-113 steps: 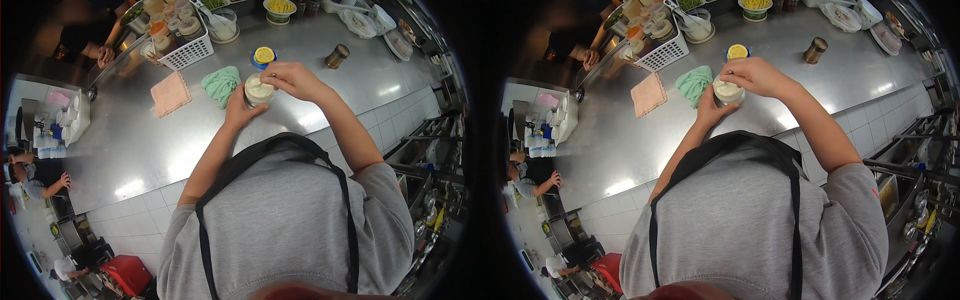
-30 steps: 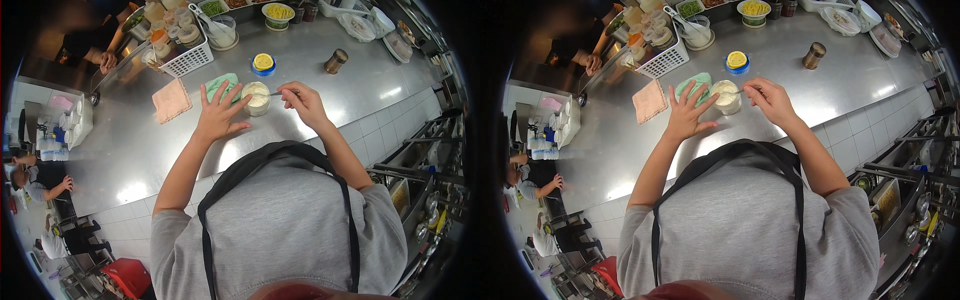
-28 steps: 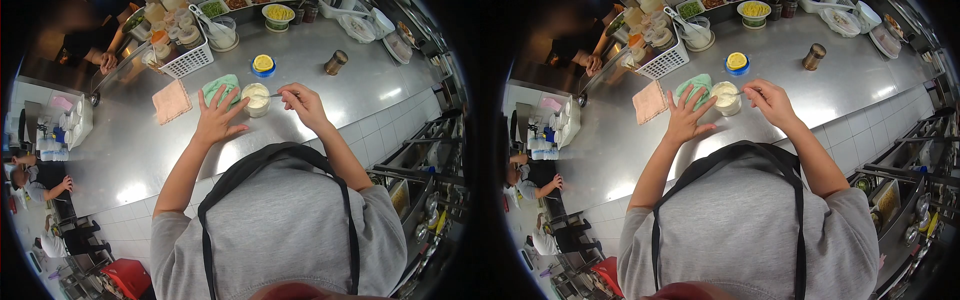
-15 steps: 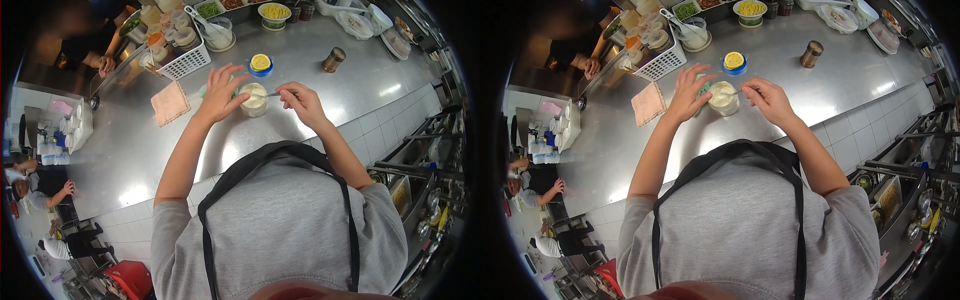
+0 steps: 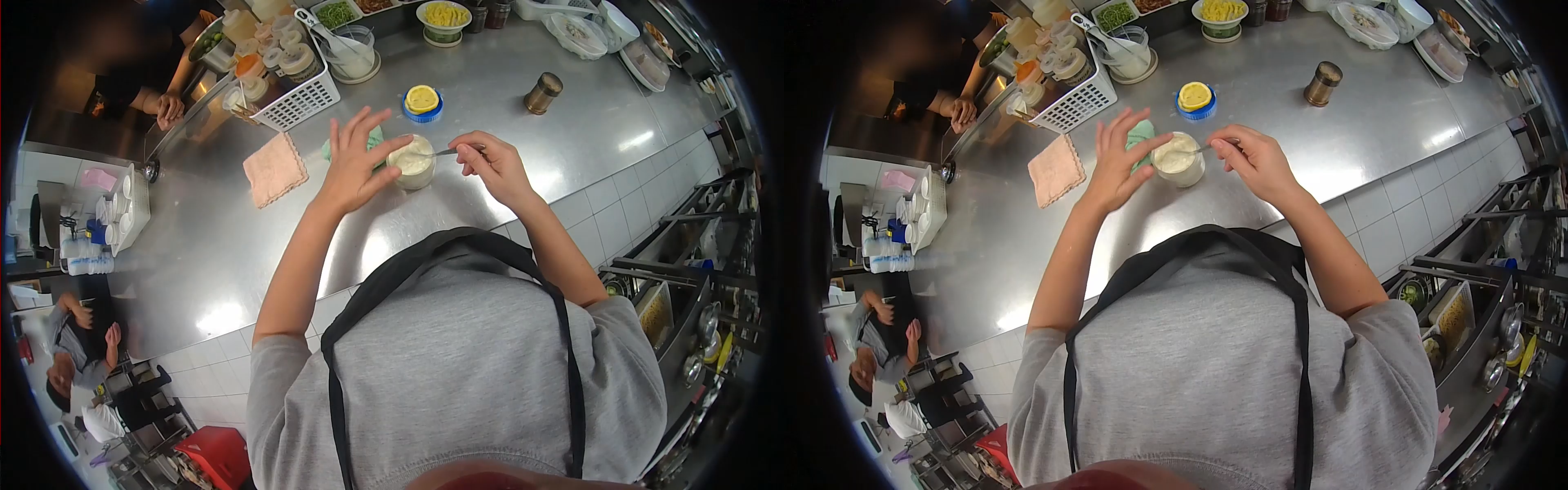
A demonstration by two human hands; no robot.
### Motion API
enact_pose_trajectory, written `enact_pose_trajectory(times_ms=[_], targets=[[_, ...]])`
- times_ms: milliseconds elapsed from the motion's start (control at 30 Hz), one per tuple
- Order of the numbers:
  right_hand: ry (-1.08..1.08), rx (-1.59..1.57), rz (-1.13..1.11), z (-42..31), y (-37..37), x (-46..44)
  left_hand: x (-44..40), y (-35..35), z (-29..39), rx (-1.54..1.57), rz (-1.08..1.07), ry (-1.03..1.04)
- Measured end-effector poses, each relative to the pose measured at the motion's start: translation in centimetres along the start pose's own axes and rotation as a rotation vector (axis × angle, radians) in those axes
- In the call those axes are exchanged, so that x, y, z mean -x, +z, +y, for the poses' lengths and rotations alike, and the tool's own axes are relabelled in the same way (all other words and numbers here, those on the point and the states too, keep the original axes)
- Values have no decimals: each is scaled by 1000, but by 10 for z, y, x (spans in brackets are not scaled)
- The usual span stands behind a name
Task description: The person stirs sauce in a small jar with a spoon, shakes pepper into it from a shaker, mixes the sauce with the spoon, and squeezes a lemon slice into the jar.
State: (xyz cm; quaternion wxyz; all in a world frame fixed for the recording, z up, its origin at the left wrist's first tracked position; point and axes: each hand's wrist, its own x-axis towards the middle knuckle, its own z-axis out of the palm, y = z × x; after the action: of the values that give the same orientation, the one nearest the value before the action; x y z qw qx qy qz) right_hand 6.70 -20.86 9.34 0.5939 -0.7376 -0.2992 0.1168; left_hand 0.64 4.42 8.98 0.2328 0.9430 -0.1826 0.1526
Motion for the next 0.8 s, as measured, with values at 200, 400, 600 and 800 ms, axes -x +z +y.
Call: enact_pose_trajectory(times_ms=[200,400,600,800], targets=[[16,-32,30,2,2,0,44,14,10,-258,-28,-15],[-1,-10,22,-3,0,-3,69,23,2,-262,47,-41],[-70,-6,103,-24,6,-10,58,53,6,422,256,-268],[74,-154,71,-33,12,-20,27,87,3,636,264,-296]])
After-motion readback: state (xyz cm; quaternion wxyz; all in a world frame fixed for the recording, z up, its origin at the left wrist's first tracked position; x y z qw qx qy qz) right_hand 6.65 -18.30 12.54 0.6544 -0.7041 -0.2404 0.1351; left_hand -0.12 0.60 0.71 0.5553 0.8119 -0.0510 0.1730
